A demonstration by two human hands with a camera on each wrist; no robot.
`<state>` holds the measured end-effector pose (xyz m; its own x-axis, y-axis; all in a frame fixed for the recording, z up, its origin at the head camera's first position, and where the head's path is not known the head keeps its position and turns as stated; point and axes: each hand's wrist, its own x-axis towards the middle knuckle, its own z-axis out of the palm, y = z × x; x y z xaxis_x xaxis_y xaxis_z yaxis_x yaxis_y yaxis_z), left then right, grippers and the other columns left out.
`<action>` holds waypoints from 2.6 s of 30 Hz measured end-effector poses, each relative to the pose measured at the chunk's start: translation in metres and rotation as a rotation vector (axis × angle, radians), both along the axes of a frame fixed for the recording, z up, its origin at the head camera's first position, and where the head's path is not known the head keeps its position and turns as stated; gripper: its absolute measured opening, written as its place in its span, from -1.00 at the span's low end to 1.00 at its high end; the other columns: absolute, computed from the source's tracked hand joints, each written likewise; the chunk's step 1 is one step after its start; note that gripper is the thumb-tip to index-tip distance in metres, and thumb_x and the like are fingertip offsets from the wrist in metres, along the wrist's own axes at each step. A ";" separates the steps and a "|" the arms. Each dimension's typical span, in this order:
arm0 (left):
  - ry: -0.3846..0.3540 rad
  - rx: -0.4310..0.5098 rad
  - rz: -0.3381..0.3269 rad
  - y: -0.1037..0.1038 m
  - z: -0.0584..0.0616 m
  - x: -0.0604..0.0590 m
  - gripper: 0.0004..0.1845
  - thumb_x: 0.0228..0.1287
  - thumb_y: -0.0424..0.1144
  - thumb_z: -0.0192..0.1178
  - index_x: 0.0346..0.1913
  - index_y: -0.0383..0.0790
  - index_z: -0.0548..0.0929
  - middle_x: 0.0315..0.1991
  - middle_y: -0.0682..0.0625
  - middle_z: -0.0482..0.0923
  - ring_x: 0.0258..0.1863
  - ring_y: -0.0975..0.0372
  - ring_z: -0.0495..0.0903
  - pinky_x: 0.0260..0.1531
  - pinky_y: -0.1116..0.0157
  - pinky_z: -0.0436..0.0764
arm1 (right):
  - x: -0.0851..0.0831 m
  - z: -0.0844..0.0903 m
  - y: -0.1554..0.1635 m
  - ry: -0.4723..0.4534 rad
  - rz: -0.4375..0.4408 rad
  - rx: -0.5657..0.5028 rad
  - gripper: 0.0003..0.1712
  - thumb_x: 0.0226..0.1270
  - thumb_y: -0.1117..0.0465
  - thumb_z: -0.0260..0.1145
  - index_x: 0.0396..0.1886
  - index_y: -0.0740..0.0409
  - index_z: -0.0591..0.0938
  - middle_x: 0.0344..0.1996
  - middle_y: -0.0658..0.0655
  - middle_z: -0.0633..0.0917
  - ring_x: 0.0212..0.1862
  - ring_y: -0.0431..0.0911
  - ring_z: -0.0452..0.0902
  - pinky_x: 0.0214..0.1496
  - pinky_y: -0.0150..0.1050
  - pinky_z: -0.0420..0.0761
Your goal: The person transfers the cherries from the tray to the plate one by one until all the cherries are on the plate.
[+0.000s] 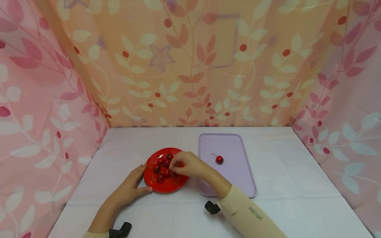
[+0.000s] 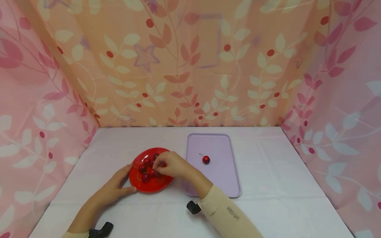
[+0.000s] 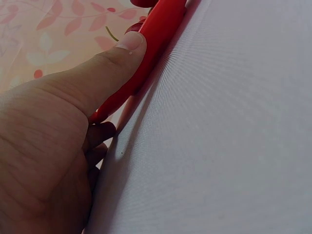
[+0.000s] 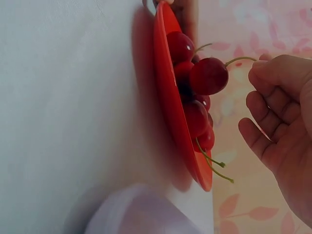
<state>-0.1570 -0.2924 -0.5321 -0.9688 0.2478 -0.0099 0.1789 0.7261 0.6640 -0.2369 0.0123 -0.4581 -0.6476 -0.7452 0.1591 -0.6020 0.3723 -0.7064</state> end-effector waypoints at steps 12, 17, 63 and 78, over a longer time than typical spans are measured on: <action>-0.006 0.005 0.001 0.000 -0.002 0.000 0.17 0.08 0.29 0.45 0.66 -0.01 0.08 0.64 -0.15 0.04 0.61 -0.15 -0.02 0.43 -0.33 0.19 | 0.004 -0.010 -0.016 0.063 0.042 0.056 -0.89 0.35 0.26 0.44 -0.22 -0.06 0.78 -0.27 -0.18 0.71 -0.14 -0.38 0.55 -0.05 -0.55 0.62; 0.008 0.008 -0.006 0.000 -0.001 0.000 0.16 0.09 0.27 0.45 0.65 -0.05 0.09 0.64 -0.16 0.05 0.61 -0.15 -0.02 0.43 -0.33 0.18 | 0.005 -0.013 -0.022 0.092 0.047 0.053 -0.91 0.35 0.25 0.44 -0.22 -0.05 0.77 -0.29 -0.20 0.71 -0.17 -0.40 0.54 -0.07 -0.56 0.60; -0.021 -0.006 0.015 0.003 0.003 0.001 0.19 0.07 0.28 0.46 0.65 -0.11 0.09 0.64 -0.20 0.02 0.62 -0.18 -0.04 0.46 -0.33 0.11 | 0.010 0.016 0.018 0.165 -0.048 0.133 -0.87 0.40 0.23 0.37 -0.14 -0.05 0.77 -0.21 -0.23 0.69 -0.01 -0.26 0.51 0.11 -0.37 0.61; 0.020 -0.011 -0.001 0.000 0.003 0.003 0.19 0.09 0.29 0.44 0.64 -0.15 0.09 0.63 -0.24 0.04 0.60 -0.21 -0.02 0.45 -0.33 0.11 | -0.008 0.026 0.059 0.263 -0.109 0.120 -0.81 0.35 0.23 0.40 -0.07 -0.01 0.78 -0.17 -0.13 0.74 -0.02 -0.19 0.59 0.15 -0.21 0.59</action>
<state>-0.1544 -0.2919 -0.5296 -0.9684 0.2492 0.0065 0.1930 0.7333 0.6520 -0.2445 0.0714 -0.4322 -0.6726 -0.6975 0.2472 -0.7107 0.5157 -0.4785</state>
